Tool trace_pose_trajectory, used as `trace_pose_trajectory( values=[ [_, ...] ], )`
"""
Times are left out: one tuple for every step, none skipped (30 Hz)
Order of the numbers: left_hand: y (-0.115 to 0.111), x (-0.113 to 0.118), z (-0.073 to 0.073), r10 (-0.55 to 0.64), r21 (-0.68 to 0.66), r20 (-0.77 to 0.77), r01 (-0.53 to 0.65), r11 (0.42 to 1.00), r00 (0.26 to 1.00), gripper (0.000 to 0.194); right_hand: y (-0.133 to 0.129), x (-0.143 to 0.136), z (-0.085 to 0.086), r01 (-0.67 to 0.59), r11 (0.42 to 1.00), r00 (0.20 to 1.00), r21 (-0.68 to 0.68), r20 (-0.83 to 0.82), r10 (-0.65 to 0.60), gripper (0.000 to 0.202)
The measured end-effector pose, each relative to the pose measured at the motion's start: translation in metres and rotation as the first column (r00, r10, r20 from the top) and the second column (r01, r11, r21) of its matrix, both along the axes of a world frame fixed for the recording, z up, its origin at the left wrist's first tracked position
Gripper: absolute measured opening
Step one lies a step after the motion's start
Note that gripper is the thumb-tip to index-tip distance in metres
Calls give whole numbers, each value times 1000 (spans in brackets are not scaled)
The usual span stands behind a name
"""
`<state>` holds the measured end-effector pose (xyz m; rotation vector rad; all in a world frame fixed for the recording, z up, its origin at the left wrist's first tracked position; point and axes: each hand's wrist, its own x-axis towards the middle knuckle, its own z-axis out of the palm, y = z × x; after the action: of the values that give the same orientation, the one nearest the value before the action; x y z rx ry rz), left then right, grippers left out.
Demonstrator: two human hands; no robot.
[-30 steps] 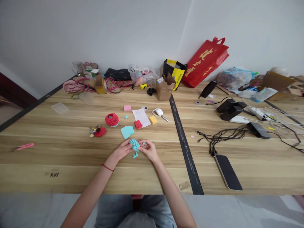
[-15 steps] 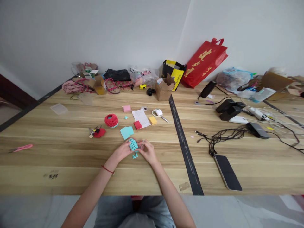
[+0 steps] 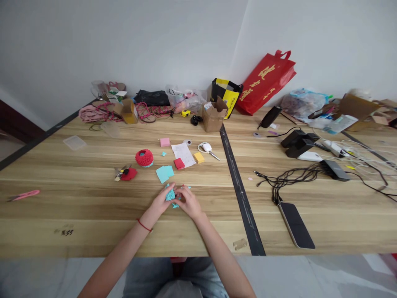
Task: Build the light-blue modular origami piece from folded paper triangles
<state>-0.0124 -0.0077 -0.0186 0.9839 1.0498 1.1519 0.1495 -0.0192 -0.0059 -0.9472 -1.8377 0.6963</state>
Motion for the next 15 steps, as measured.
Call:
trace_pose_trajectory(
  values=[
    [0, 2, 0, 8, 1, -8, -8, 1000, 1000, 53, 0, -1, 0, 0, 1000, 1000, -1, -3, 0, 22],
    [0, 3, 1, 11, 6, -6, -11, 1000, 1000, 53, 0, -1, 0, 2, 1000, 1000, -2, -5, -2, 23],
    [0, 4, 1, 9, 12, 0, -9, 1000, 1000, 53, 0, -2, 0, 5, 1000, 1000, -6, -6, -5, 23],
    [0, 5, 2, 6, 19, 5, -6, 1000, 1000, 52, -1, -2, 0, 6, 1000, 1000, -13, -6, -6, 25],
    [0, 5, 2, 0, 27, 10, 0, 1000, 1000, 51, 0, -2, -1, 4, 1000, 1000, -22, -2, -4, 25],
    [0, 5, 4, -9, 30, 12, 9, 1000, 1000, 50, 0, -2, -1, -1, 1000, 1000, -30, 3, 1, 26],
    [-1, 4, 5, -14, 30, 13, 14, 999, 1000, 49, 0, -2, -2, -9, 999, 1000, -33, 6, 9, 26],
    [-2, 4, 7, -18, 27, 14, 18, 999, 1000, 48, 0, -2, -3, -15, 999, 1000, -32, 7, 15, 25],
    [-2, 3, 9, -19, 20, 17, 19, 1000, 1000, 46, 0, -3, -4, -20, 999, 1000, -29, 7, 20, 25],
    [-3, 3, 10, -23, 8, 26, 22, 1000, 999, 44, 0, -3, -4, -21, 1000, 1000, -24, 4, 21, 24],
    [-4, 3, 12, -31, -7, 38, 31, 999, 999, 42, 0, -4, -5, -19, 1000, 1000, -18, -1, 19, 23],
    [-4, 3, 13, -41, -26, 56, 43, 999, 998, 39, 0, -4, -6, -16, 1000, 1000, -12, -5, 16, 22],
    [-4, 4, 13, -51, -48, 78, 55, 997, 996, 37, 0, -5, -7, -14, 1000, 1000, -8, -8, 14, 21],
    [-3, 6, 13, -53, -75, 106, 61, 995, 993, 34, 0, -5, -7, -12, 1000, 1000, -3, -10, 12, 19],
    [-2, 8, 12, -48, -101, 129, 61, 993, 990, 31, 0, -6, -7, -10, 1000, 1000, -3, -10, 10, 18]
  ],
)
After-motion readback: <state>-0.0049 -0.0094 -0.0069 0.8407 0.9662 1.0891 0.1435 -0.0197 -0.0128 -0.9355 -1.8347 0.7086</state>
